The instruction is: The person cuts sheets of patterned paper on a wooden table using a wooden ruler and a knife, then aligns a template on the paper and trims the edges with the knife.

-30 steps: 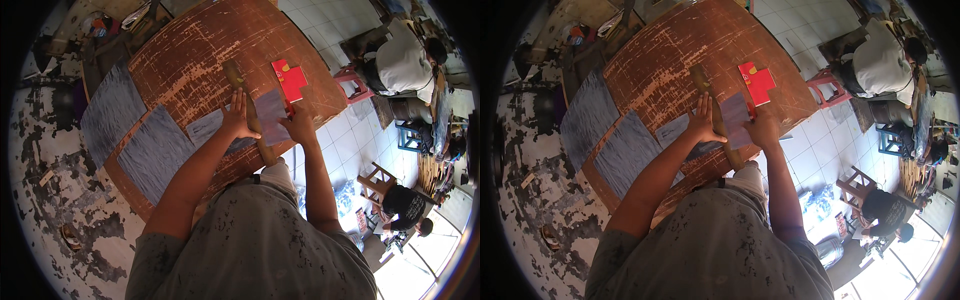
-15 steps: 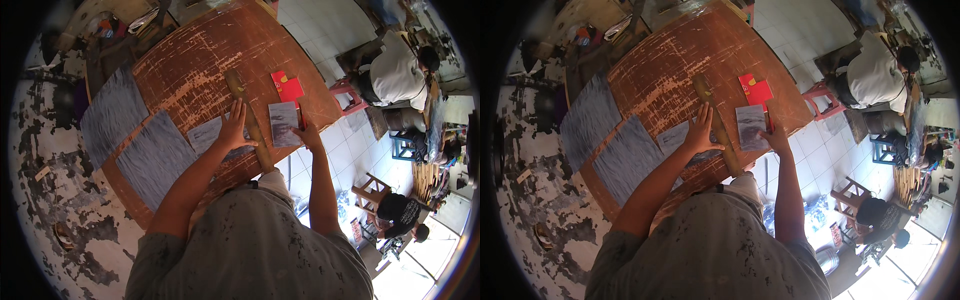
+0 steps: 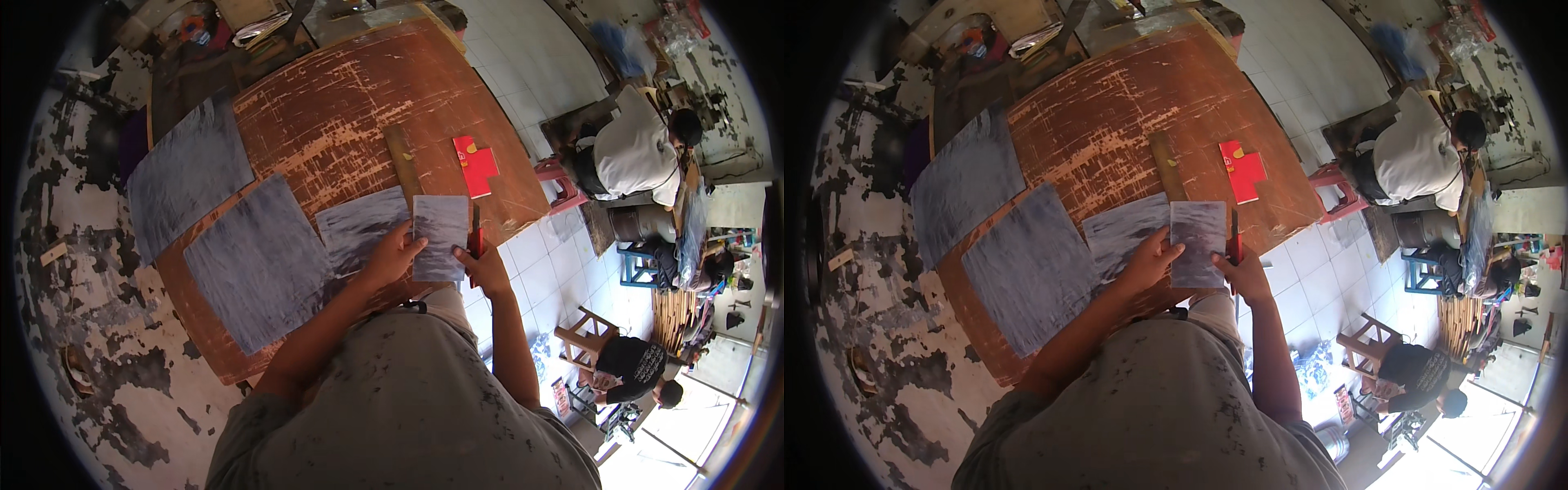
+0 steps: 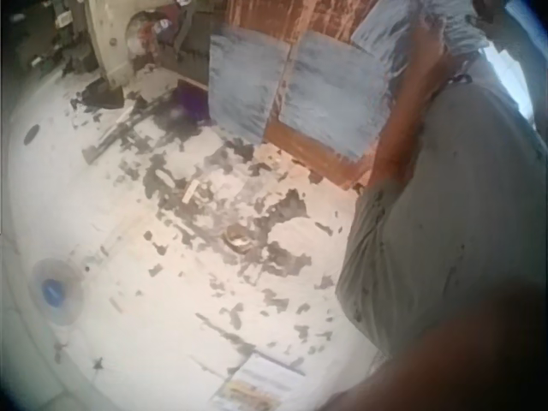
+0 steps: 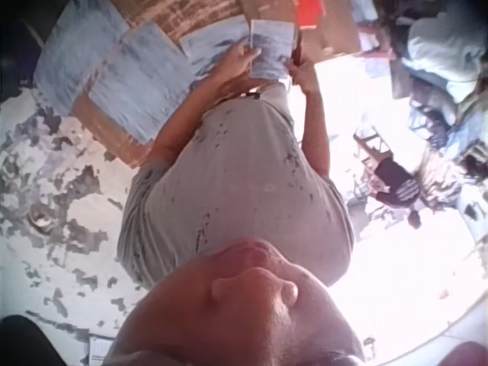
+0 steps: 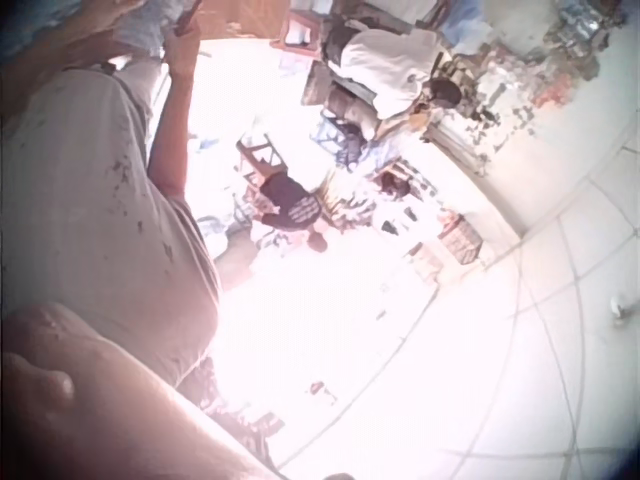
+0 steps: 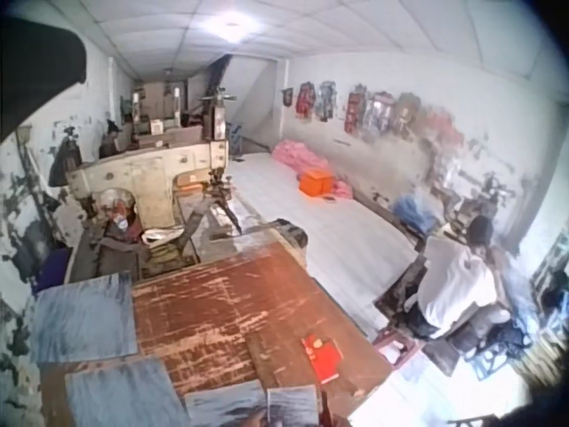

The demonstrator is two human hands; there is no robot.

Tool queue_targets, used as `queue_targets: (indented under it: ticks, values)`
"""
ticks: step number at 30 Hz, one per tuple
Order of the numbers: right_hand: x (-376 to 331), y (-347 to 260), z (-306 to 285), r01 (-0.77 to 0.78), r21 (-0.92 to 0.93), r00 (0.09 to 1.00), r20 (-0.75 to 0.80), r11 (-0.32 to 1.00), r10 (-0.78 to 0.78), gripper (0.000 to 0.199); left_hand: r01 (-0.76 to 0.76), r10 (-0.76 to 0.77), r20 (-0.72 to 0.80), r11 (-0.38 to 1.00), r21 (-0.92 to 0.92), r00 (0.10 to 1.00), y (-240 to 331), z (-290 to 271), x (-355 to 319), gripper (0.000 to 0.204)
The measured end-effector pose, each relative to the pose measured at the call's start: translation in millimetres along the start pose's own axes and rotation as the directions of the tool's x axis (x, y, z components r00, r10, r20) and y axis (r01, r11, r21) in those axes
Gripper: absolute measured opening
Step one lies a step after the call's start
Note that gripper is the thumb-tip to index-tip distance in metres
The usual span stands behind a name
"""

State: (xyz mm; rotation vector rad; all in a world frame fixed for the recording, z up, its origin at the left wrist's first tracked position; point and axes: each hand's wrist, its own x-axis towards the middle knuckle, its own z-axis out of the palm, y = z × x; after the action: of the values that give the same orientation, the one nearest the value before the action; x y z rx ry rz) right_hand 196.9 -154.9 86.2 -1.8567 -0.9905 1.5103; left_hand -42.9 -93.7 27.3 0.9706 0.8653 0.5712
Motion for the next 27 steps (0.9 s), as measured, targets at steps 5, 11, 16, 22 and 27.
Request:
queue_targets:
  ticks: [5,11,16,22,27]
  values:
    - [-11.6,6.5,5.8,-0.002,0.021,0.995,-0.097,1.000,0.004,0.037,-0.014,0.017,-0.061,0.999,0.048,0.998,-7.7,-42.3,-1.4,0.057]
    - [-7.0,50.2,-23.2,-0.064,-0.136,0.980,-0.195,0.989,0.037,0.033,0.132,-0.110,-0.149,0.980,0.146,0.983,23.6,-71.1,3.8,0.054]
    - [2.6,86.5,-43.8,-0.060,-0.090,0.981,-0.192,0.994,0.041,0.030,0.138,-0.100,-0.138,0.942,0.305,0.985,52.0,-66.8,71.0,0.057]
    - [21.7,98.5,-80.3,-0.026,-0.027,0.991,-0.135,0.999,0.023,0.027,0.208,-0.105,-0.242,0.867,0.452,0.965,65.4,-59.8,207.3,0.046]
    - [27.1,117.7,-123.6,-0.005,-0.076,0.984,-0.180,0.997,-0.009,0.027,0.032,0.099,-0.393,0.949,0.314,0.914,75.9,-64.8,288.4,0.032]
